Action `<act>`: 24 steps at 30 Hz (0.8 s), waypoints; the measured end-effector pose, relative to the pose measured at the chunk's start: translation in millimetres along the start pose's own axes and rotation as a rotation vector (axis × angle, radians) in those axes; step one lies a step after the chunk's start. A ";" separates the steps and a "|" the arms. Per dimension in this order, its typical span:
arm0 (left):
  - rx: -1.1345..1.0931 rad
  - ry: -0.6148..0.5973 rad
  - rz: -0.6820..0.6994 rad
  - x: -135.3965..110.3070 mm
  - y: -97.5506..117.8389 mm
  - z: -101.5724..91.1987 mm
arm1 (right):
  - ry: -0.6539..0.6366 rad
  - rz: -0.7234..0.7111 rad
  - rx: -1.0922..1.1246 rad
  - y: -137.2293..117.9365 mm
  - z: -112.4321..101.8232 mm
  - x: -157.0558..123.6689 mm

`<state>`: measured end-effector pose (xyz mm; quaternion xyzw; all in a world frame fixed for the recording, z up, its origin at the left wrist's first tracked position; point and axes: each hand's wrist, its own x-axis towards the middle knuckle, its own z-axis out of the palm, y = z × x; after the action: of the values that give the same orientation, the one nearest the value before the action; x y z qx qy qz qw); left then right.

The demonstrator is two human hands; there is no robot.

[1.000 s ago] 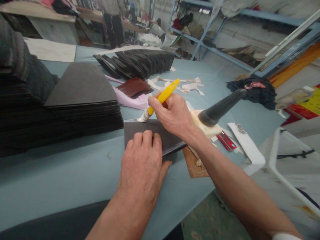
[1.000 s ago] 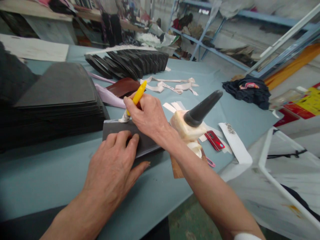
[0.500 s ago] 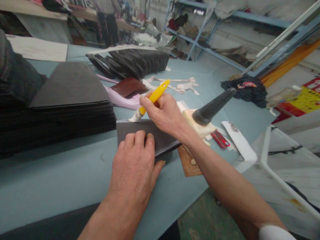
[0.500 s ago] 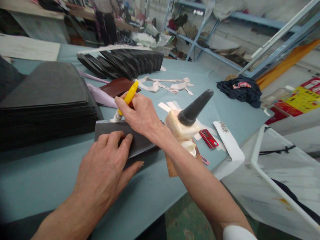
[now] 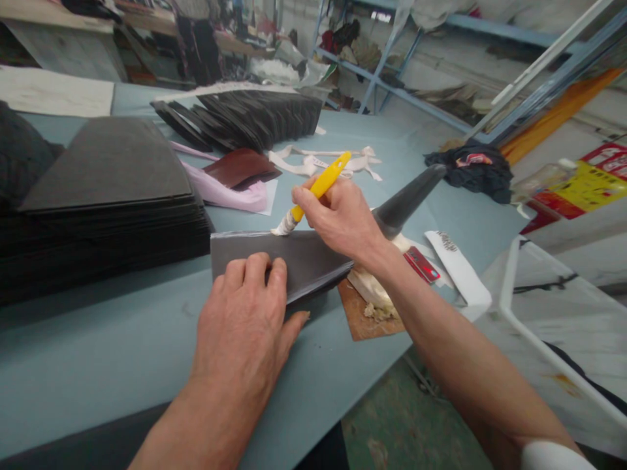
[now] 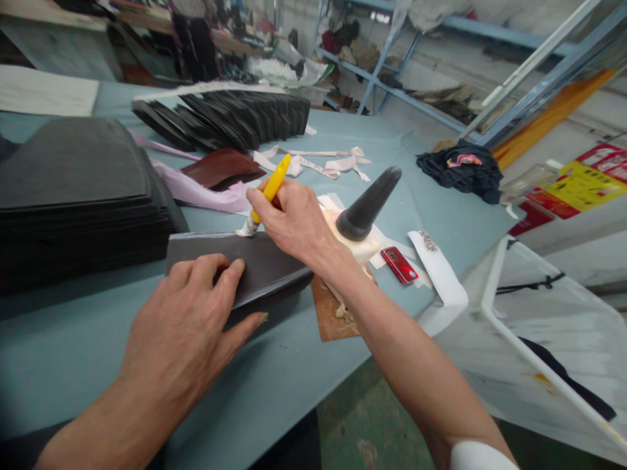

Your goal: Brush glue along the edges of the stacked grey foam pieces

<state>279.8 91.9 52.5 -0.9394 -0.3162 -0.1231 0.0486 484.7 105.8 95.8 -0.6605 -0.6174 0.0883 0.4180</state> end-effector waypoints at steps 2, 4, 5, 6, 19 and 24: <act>0.008 0.002 0.005 -0.1 -0.7 0.8 | -0.004 0.016 0.002 1.5 -4.1 -1.8; 0.019 0.010 0.013 0.0 -0.9 0.9 | 0.012 0.018 -0.003 3.2 -7.6 -3.3; 0.023 0.015 0.014 0.4 -0.6 0.5 | 0.023 0.013 -0.012 4.1 -9.1 -3.8; 0.026 0.015 0.014 0.8 0.0 -0.1 | 0.032 0.005 -0.026 5.0 -10.4 -4.2; 0.068 -0.006 0.046 -0.3 -3.7 1.3 | 0.042 0.043 -0.163 20.4 -35.2 -8.2; 0.073 -0.005 0.041 0.2 -2.4 -0.3 | 0.056 0.062 -0.194 25.4 -41.1 -11.3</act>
<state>278.4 93.9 52.8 -0.9437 -0.3012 -0.1080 0.0843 527.0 80.4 100.6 -0.7188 -0.5904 0.0225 0.3663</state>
